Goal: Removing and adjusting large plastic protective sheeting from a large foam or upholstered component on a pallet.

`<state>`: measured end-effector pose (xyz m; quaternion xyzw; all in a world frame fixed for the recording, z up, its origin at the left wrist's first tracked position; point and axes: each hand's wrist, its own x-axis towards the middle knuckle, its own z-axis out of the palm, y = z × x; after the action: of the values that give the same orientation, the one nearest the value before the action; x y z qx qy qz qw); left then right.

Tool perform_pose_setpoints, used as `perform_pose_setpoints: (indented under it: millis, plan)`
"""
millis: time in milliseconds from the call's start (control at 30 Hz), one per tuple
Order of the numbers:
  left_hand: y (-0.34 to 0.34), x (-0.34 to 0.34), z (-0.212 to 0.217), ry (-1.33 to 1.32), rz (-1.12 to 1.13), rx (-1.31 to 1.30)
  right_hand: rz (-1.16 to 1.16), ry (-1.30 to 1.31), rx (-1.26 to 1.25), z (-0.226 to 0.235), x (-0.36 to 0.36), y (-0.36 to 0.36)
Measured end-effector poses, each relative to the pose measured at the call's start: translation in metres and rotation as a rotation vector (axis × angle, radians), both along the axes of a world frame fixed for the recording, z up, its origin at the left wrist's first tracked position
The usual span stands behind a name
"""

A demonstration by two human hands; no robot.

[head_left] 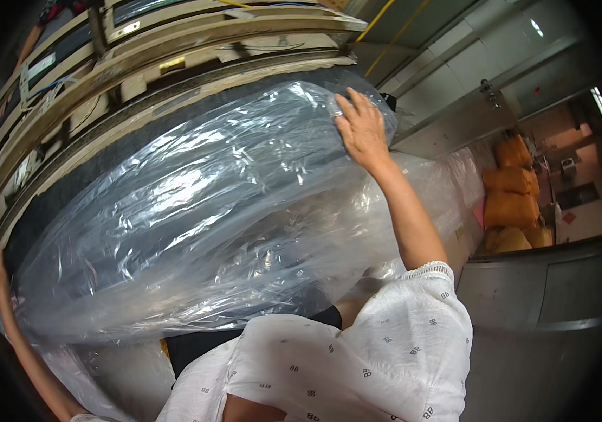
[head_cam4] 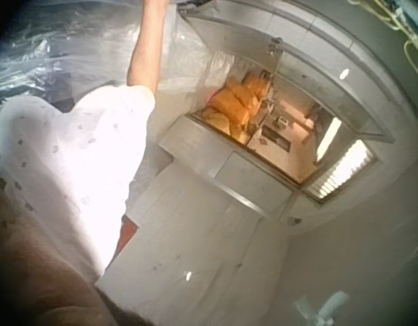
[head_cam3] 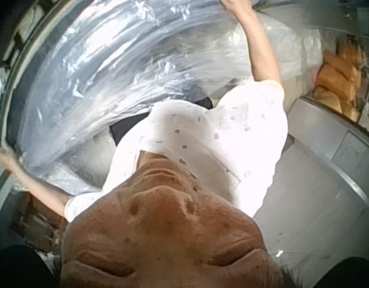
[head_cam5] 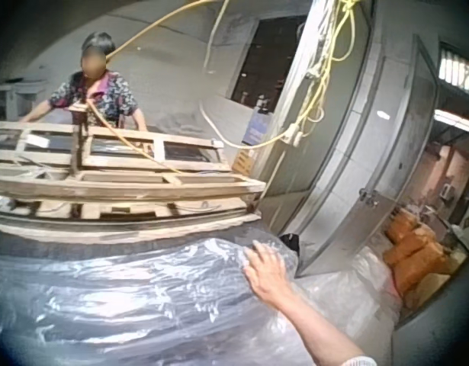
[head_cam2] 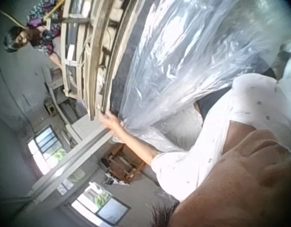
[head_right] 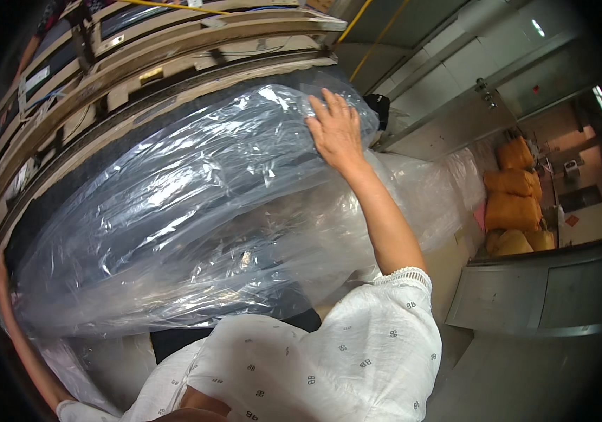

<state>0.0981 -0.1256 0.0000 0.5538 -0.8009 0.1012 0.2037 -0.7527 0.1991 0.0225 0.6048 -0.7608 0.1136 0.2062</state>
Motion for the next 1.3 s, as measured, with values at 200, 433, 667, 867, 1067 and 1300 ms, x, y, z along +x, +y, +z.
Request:
perform_pose_setpoints:
  millis: [200,433,667,867,1067,1300]
  plan:
    - [0.158,-0.331,0.034,0.339,-0.389,0.3,0.001,-0.234,-0.129,0.01,-0.013,0.009]
    - [0.166,-0.276,0.013,0.56,-0.269,0.31,0.104,-0.166,-0.054,0.007,-0.024,-0.001]
    - [0.211,-0.004,0.049,0.125,0.082,0.156,0.351,-0.133,-0.07,0.017,0.058,0.012]
    - [0.293,0.018,0.032,-0.128,0.011,-0.143,0.23,-0.281,-0.107,0.013,0.032,-0.015]
    - [0.335,-0.009,-0.016,0.114,0.175,0.049,0.095,-0.725,0.009,0.003,0.0,-0.027]
    - [0.206,-0.077,0.018,1.059,0.26,0.001,0.289,-1.455,-0.519,0.061,0.028,-0.081]
